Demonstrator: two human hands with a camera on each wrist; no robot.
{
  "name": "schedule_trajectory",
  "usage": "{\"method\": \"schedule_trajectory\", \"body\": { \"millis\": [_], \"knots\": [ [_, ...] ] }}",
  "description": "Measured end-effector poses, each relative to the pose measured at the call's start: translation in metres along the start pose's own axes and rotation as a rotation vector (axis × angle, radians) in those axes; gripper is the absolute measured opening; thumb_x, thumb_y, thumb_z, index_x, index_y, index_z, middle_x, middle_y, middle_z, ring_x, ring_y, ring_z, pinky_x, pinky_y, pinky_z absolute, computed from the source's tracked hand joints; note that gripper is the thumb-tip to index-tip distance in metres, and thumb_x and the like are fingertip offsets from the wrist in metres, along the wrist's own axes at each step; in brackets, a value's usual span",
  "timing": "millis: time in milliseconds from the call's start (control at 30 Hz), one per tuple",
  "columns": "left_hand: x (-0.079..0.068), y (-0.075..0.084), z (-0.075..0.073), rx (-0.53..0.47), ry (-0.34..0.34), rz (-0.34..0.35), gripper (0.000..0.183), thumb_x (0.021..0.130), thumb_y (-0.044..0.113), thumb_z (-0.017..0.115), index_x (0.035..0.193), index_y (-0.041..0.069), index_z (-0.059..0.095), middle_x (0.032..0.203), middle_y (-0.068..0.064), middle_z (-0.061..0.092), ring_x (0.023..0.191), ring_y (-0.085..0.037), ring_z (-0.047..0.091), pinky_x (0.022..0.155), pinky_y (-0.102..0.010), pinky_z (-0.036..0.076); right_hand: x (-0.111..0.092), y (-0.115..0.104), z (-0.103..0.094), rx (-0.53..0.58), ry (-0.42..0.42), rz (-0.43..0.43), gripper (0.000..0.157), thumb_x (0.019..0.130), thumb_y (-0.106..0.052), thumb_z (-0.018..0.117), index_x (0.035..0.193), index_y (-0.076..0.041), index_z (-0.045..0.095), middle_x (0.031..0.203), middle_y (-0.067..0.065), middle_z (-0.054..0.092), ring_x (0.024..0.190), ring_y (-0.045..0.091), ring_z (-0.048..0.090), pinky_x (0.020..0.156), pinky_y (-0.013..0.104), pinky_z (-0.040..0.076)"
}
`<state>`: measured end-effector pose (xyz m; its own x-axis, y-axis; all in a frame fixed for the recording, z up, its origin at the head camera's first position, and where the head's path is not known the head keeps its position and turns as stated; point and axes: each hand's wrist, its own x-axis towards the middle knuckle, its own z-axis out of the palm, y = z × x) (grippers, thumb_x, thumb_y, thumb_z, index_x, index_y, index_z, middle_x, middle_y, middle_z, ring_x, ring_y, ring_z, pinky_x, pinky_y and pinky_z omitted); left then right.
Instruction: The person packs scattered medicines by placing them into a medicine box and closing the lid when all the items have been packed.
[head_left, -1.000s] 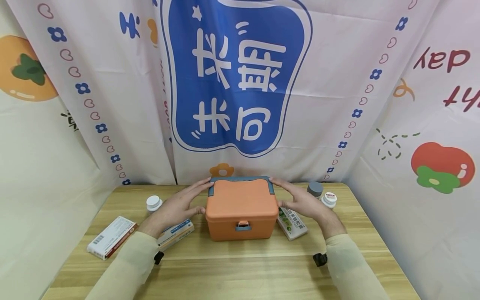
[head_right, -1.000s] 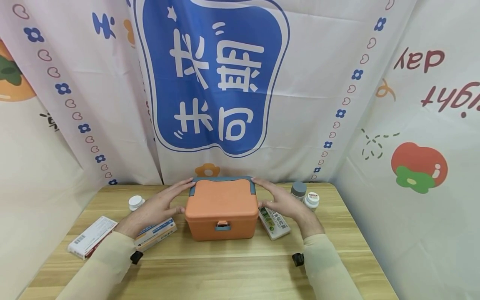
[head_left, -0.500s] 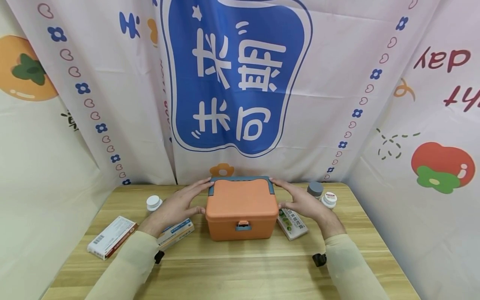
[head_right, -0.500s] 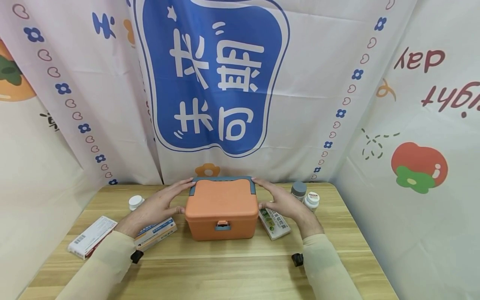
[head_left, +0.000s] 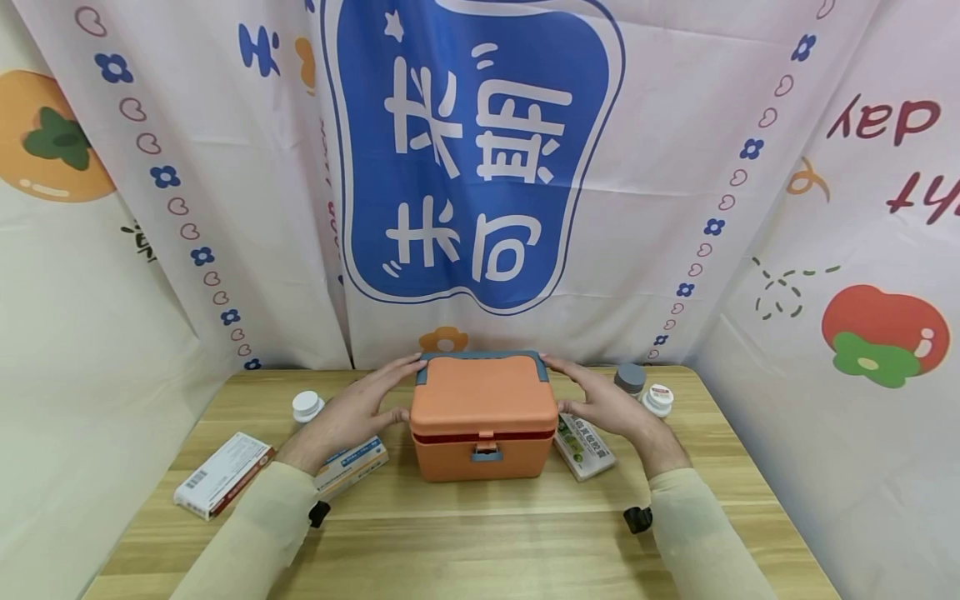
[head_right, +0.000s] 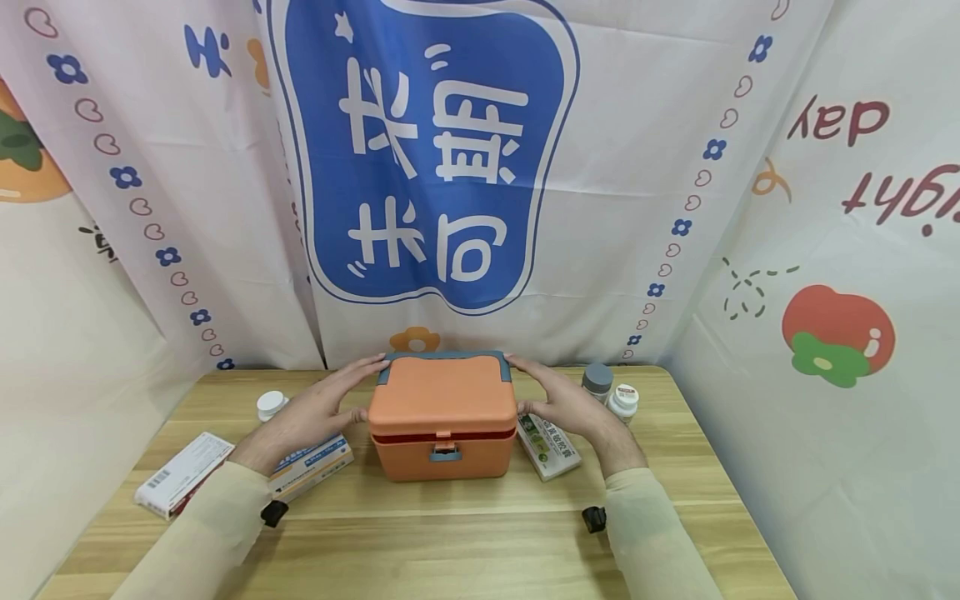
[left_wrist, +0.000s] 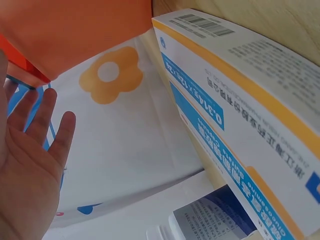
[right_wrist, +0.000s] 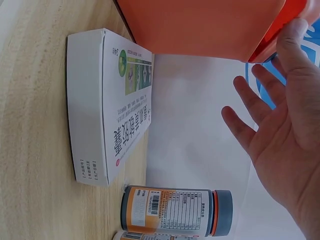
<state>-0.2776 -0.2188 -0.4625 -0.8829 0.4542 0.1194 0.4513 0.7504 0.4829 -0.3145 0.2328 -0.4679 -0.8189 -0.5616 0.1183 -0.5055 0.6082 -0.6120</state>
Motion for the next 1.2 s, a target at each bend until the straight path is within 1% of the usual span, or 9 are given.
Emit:
{"method": "schedule_trajectory", "body": {
  "millis": [100, 200, 333, 500, 567, 800, 967, 1033, 1200],
  "knots": [
    [0.000, 0.002, 0.000, -0.040, 0.007, -0.008, 0.076, 0.098, 0.065, 0.057, 0.164, 0.052, 0.021, 0.178, 0.012, 0.019, 0.160, -0.035, 0.035, 0.117, -0.073, 0.040, 0.000, 0.001, 0.000, 0.003, 0.013, -0.022, 0.078, 0.099, -0.046, 0.068, 0.166, -0.042, 0.027, 0.174, -0.005, 0.033, 0.159, 0.033, 0.037, 0.128, 0.061, 0.033],
    [0.000, 0.003, -0.001, -0.079, 0.007, -0.023, 0.074, 0.099, 0.066, 0.055, 0.164, 0.052, 0.022, 0.178, 0.011, 0.019, 0.161, -0.036, 0.033, 0.117, -0.075, 0.038, 0.000, 0.001, 0.001, 0.006, 0.023, -0.042, 0.076, 0.100, -0.045, 0.066, 0.166, -0.040, 0.028, 0.175, -0.002, 0.032, 0.158, 0.036, 0.038, 0.127, 0.063, 0.034],
    [0.001, 0.003, -0.001, -0.106, 0.010, -0.036, 0.070, 0.101, 0.065, 0.053, 0.163, 0.054, 0.023, 0.178, 0.010, 0.020, 0.161, -0.036, 0.032, 0.117, -0.076, 0.037, 0.001, 0.003, 0.002, 0.010, 0.028, -0.040, 0.072, 0.103, -0.044, 0.063, 0.166, -0.041, 0.028, 0.175, -0.003, 0.032, 0.158, 0.035, 0.039, 0.125, 0.062, 0.037],
    [0.002, 0.002, 0.000, -0.134, 0.018, -0.036, 0.065, 0.104, 0.059, 0.053, 0.162, 0.055, 0.023, 0.178, 0.012, 0.020, 0.162, -0.035, 0.031, 0.119, -0.075, 0.036, 0.001, 0.003, 0.002, 0.020, 0.038, -0.034, 0.068, 0.106, -0.043, 0.060, 0.166, -0.041, 0.028, 0.174, -0.001, 0.034, 0.156, 0.036, 0.041, 0.124, 0.062, 0.038],
    [0.002, 0.002, 0.000, -0.142, 0.019, -0.034, 0.064, 0.105, 0.057, 0.053, 0.162, 0.056, 0.023, 0.178, 0.010, 0.021, 0.161, -0.036, 0.031, 0.118, -0.076, 0.036, 0.002, 0.004, 0.003, 0.031, 0.040, -0.035, 0.067, 0.107, -0.042, 0.059, 0.166, -0.041, 0.027, 0.173, 0.000, 0.035, 0.156, 0.037, 0.042, 0.125, 0.063, 0.037],
    [0.005, 0.003, 0.001, -0.208, 0.023, -0.045, 0.063, 0.106, 0.053, 0.054, 0.162, 0.053, 0.025, 0.177, 0.012, 0.021, 0.160, -0.037, 0.033, 0.117, -0.076, 0.037, 0.004, 0.002, 0.003, 0.077, 0.041, -0.038, 0.064, 0.110, -0.041, 0.053, 0.167, -0.038, 0.025, 0.176, 0.000, 0.029, 0.156, 0.040, 0.041, 0.123, 0.067, 0.036],
    [0.007, 0.002, 0.001, -0.242, 0.037, -0.019, 0.061, 0.106, 0.057, 0.050, 0.162, 0.054, 0.025, 0.177, 0.010, 0.022, 0.162, -0.037, 0.029, 0.119, -0.076, 0.035, 0.005, -0.001, 0.002, 0.114, 0.041, -0.006, 0.060, 0.111, -0.043, 0.049, 0.167, -0.042, 0.025, 0.176, -0.004, 0.027, 0.156, 0.040, 0.040, 0.121, 0.067, 0.039],
    [0.009, 0.001, 0.002, -0.247, 0.048, 0.003, 0.061, 0.107, 0.054, 0.051, 0.163, 0.051, 0.026, 0.177, 0.009, 0.022, 0.162, -0.037, 0.029, 0.120, -0.075, 0.035, 0.005, -0.002, 0.002, 0.131, 0.045, 0.005, 0.059, 0.112, -0.043, 0.048, 0.166, -0.042, 0.025, 0.176, -0.004, 0.027, 0.156, 0.040, 0.041, 0.120, 0.067, 0.041],
    [0.012, 0.000, 0.004, -0.258, 0.073, 0.060, 0.062, 0.109, 0.045, 0.052, 0.165, 0.039, 0.028, 0.177, 0.006, 0.025, 0.161, -0.037, 0.032, 0.120, -0.072, 0.037, 0.008, -0.004, 0.005, 0.164, 0.058, 0.006, 0.060, 0.111, -0.043, 0.049, 0.167, -0.035, 0.028, 0.175, -0.002, 0.032, 0.154, 0.042, 0.043, 0.117, 0.066, 0.045]
  ]
}}
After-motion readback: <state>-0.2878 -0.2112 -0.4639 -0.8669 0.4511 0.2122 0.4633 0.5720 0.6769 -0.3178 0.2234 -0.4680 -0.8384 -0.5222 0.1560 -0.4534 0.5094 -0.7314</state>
